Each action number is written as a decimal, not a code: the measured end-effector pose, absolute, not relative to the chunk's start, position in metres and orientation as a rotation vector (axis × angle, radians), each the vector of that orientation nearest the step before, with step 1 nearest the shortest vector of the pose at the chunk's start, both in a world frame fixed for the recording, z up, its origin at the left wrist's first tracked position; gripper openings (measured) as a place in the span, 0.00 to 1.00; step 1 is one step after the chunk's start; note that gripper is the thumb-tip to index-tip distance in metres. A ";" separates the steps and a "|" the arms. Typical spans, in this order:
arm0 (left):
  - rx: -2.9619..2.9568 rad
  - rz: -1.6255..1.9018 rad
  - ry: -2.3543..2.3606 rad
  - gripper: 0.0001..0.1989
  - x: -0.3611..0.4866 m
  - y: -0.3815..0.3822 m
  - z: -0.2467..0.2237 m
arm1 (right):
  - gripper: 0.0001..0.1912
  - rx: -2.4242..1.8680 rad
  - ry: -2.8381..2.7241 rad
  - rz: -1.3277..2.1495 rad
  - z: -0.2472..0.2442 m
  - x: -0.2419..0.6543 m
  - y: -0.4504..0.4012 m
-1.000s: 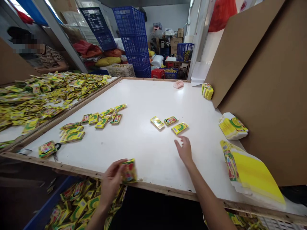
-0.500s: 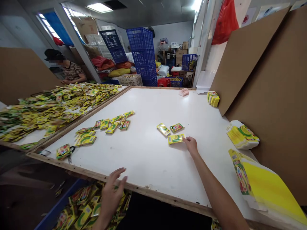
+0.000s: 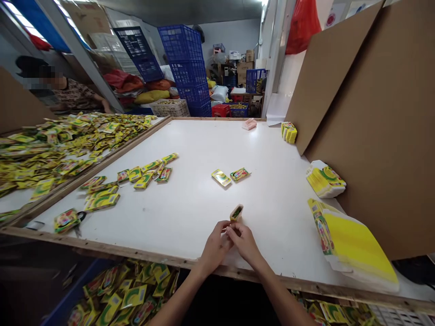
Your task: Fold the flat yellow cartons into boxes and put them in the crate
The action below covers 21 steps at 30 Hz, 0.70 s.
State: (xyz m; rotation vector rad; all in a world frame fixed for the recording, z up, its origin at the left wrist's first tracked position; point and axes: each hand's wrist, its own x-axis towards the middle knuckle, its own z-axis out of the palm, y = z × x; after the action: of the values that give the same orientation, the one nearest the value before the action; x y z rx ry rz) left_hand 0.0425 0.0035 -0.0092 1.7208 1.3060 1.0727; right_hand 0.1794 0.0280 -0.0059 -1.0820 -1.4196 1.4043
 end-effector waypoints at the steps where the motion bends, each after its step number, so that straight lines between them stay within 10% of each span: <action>1: 1.673 1.077 1.304 0.18 0.044 0.006 -0.010 | 0.20 -1.083 -1.427 1.416 -0.011 0.178 0.028; 7: 1.539 1.187 1.353 0.33 0.060 0.034 -0.016 | 0.18 -1.176 -1.537 1.189 -0.018 0.190 0.031; 13: 1.381 1.104 1.251 0.18 0.071 0.054 -0.012 | 0.13 -1.315 -1.308 0.714 -0.015 0.215 0.040; 21: 1.204 0.979 0.922 0.18 0.047 0.026 -0.010 | 0.15 -1.091 -1.350 1.114 -0.028 0.212 0.031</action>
State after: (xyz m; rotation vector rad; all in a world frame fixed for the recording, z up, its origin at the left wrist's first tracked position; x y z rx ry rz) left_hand 0.0471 0.0260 -0.0098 1.2042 0.9219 0.9789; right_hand 0.2123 0.0305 -0.0278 -1.0908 -1.3498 1.1144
